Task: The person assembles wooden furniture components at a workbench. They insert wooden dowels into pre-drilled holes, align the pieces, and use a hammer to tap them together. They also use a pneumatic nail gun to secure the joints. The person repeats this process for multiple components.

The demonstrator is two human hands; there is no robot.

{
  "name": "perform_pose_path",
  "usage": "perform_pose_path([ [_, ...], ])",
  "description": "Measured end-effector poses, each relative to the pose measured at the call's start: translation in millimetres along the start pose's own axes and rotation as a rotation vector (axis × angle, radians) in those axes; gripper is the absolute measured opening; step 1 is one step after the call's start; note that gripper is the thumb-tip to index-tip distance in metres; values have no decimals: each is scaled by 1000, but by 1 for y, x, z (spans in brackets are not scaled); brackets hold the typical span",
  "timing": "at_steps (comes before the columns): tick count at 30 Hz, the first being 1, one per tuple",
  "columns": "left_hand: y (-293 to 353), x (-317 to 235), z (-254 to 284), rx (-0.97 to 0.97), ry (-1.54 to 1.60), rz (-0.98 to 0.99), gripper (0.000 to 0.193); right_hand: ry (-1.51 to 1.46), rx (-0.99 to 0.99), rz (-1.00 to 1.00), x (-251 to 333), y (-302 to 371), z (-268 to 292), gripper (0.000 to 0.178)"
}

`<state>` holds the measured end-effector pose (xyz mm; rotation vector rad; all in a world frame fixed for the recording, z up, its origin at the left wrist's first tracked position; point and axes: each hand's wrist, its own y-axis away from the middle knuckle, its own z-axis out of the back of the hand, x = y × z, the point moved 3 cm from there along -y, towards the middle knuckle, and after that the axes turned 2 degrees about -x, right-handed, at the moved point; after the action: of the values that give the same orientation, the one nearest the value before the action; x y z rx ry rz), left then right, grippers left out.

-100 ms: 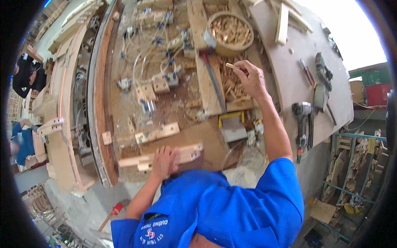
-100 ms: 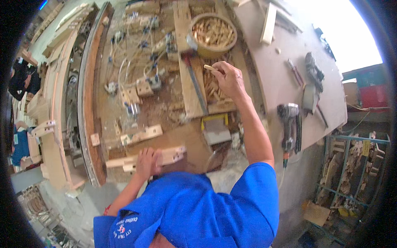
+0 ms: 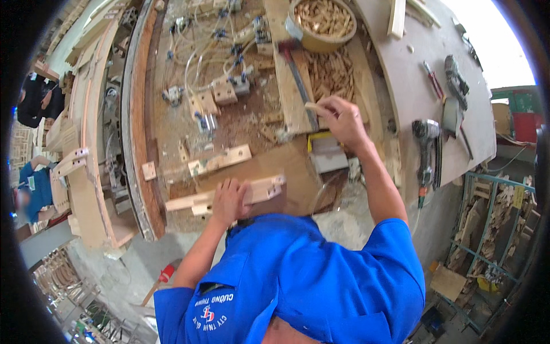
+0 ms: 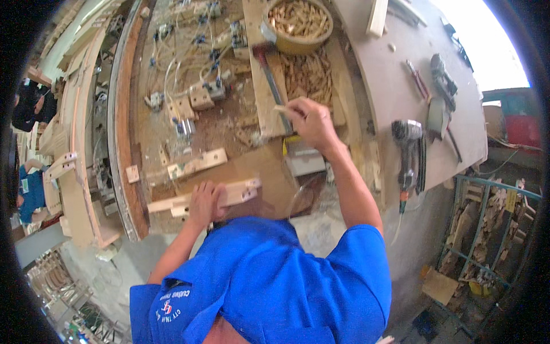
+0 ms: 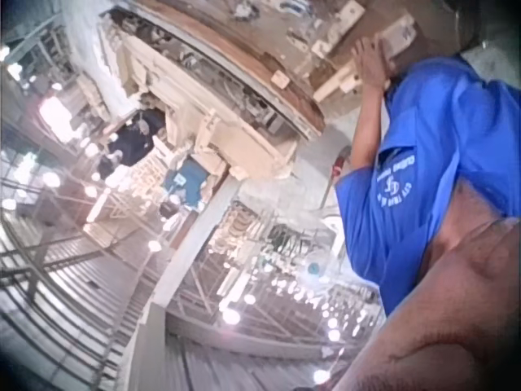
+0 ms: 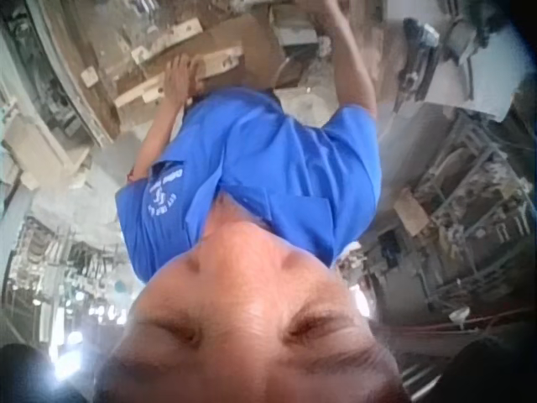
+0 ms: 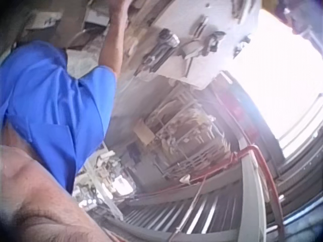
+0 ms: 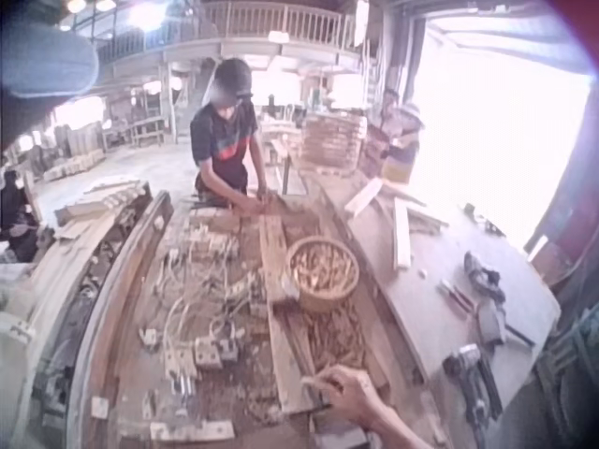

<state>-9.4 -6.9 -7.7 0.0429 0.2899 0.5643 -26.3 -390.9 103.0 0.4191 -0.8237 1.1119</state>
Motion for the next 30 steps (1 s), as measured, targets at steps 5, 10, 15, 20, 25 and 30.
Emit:
perform_pose_path([
  [5, 21, -10, 3, -23, 23, -7, 69, -138, 142, -89, -25, 153, -87, 14],
  [10, 19, -14, 1, -70, 4, -41, 67, -144, 135, -202, -29, 196, -125, 19],
  [15, 21, -16, 1, -87, -28, -50, 68, -106, 139, -134, -28, 196, -135, 17],
  [20, 23, -17, -1, -82, 8, -50, 68, 58, 183, -21, -28, 189, -139, 20],
  [25, 21, -13, -2, -52, 33, -22, 73, 120, 228, -98, -17, 192, -151, 25],
  [30, 17, -7, -2, -20, 8, -36, 74, 226, 279, -213, -20, 177, -163, 23],
])
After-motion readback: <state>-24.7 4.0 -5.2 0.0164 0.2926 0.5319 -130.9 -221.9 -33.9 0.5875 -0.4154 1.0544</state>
